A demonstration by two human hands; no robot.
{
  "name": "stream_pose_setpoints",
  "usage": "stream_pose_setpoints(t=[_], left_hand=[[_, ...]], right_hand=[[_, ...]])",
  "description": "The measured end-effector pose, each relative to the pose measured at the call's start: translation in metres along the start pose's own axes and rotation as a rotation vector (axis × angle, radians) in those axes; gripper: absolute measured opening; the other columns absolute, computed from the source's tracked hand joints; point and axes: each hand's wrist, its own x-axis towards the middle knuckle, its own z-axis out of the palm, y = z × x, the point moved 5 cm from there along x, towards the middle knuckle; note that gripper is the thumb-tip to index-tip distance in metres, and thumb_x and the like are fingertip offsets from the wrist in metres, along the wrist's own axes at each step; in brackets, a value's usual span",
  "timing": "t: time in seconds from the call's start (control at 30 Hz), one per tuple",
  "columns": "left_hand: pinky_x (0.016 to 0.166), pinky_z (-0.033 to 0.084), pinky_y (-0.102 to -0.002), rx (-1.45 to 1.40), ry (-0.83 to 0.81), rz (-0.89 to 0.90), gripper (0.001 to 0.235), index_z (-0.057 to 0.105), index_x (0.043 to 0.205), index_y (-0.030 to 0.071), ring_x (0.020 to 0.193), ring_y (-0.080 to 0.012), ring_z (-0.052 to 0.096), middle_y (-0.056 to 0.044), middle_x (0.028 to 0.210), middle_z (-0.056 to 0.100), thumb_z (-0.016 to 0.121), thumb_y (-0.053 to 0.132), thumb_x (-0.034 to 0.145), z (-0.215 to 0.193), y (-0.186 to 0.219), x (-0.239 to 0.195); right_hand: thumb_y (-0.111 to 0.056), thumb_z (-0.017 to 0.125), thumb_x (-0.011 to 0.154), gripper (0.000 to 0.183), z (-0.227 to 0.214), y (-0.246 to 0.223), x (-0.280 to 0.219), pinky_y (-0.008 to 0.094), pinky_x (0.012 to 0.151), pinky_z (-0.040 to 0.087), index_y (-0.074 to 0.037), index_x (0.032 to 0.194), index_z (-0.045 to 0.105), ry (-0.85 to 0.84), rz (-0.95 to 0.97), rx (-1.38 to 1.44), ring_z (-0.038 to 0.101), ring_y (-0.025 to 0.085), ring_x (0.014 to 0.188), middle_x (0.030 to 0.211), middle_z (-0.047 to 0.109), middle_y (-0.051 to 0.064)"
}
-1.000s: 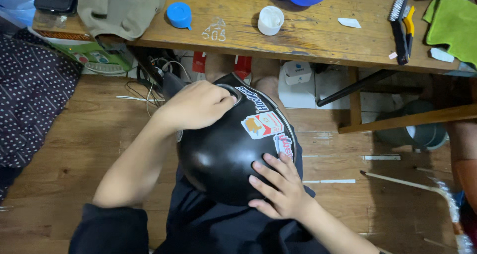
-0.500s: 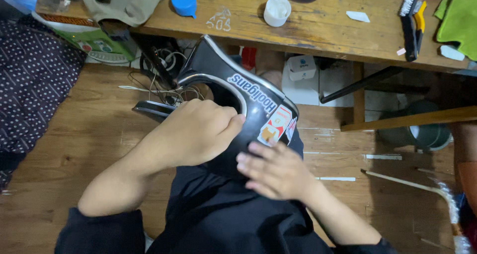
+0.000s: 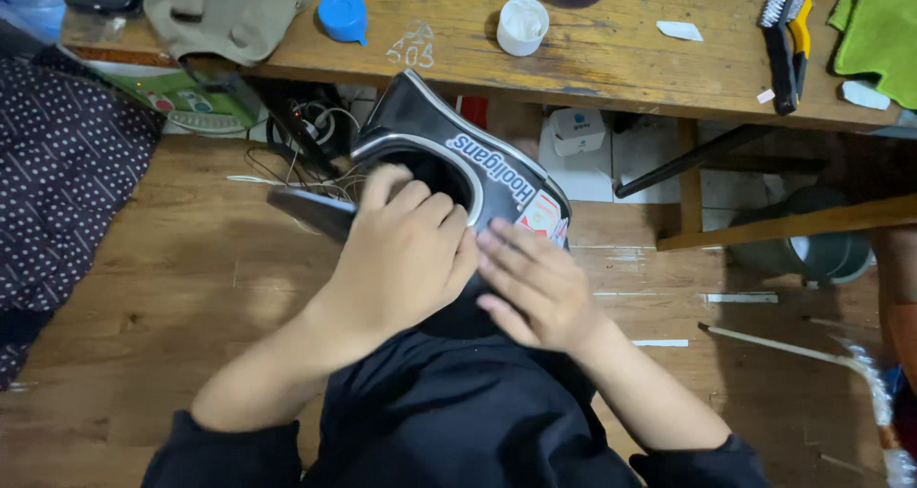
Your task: The person cleans a black motorcycle helmet by hand, rubbing its surface and stickers. They repeatedly dip their fingers into a small white container on the table to apply a substance to the helmet.
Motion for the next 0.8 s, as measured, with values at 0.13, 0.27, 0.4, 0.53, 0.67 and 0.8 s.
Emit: stream_pose_setpoints(t=[0.13, 0.27, 0.4, 0.53, 0.67, 0.8], left_hand=[[0.123, 0.037, -0.079, 0.046, 0.048, -0.011, 0.029, 0.088, 0.113, 0.001, 0.089, -0.0284, 0.069, -0.01, 0.082, 0.07, 0.063, 0.015, 0.105, 0.003, 0.002, -0.011], [0.123, 0.032, -0.079, -0.028, 0.102, -0.041, 0.037, 0.085, 0.129, 0.003, 0.099, -0.0279, 0.07, -0.009, 0.097, 0.073, 0.061, 0.022, 0.109, 0.015, 0.0, -0.016], [0.126, 0.033, -0.077, -0.055, 0.113, -0.025, 0.051, 0.081, 0.141, 0.004, 0.113, -0.0286, 0.073, -0.012, 0.118, 0.076, 0.054, 0.037, 0.113, 0.021, 0.003, -0.015], [0.124, 0.037, -0.07, -0.105, -0.047, -0.073, 0.05, 0.081, 0.133, 0.006, 0.12, -0.0304, 0.077, -0.012, 0.131, 0.08, 0.055, 0.044, 0.113, 0.003, 0.001, -0.004], [0.124, 0.034, -0.064, -0.151, -0.069, -0.064, 0.071, 0.081, 0.143, 0.016, 0.121, -0.0288, 0.079, -0.01, 0.136, 0.082, 0.03, 0.059, 0.122, 0.003, -0.003, -0.011], [0.127, 0.028, -0.057, -0.14, -0.122, -0.094, 0.083, 0.08, 0.147, 0.021, 0.125, -0.024, 0.077, -0.006, 0.142, 0.083, 0.013, 0.066, 0.125, 0.009, -0.005, -0.019]], right_hand=[[-0.017, 0.086, 0.099, 0.024, -0.011, 0.016, 0.003, 0.054, 0.108, 0.069, -0.005, 0.12, 0.092, 0.008, -0.007, 0.049, 0.086, 0.042, 0.118, 0.129, 0.088, 0.019], [-0.016, 0.088, 0.102, 0.017, -0.044, 0.073, 0.021, 0.056, 0.095, 0.064, -0.007, 0.117, 0.091, 0.054, 0.057, -0.092, 0.075, 0.038, 0.094, 0.1, 0.084, 0.012], [-0.006, 0.089, 0.111, 0.028, -0.054, 0.155, 0.054, 0.056, 0.101, 0.06, -0.009, 0.138, 0.09, -0.01, 0.106, -0.261, 0.076, 0.042, 0.111, 0.121, 0.086, 0.012], [-0.031, 0.089, 0.113, 0.043, -0.05, 0.206, 0.089, 0.055, 0.122, 0.041, -0.01, 0.149, 0.076, -0.201, 0.361, -0.242, 0.061, 0.039, 0.14, 0.139, 0.067, 0.018], [-0.036, 0.091, 0.105, 0.064, -0.03, 0.236, 0.102, 0.059, 0.123, 0.033, -0.004, 0.153, 0.067, -0.321, 0.244, -0.319, 0.058, 0.043, 0.143, 0.145, 0.065, 0.027], [-0.03, 0.078, 0.109, 0.053, -0.012, 0.251, 0.108, 0.065, 0.129, 0.029, -0.004, 0.152, 0.063, -0.38, 0.161, -0.377, 0.057, 0.046, 0.15, 0.149, 0.068, 0.033]])
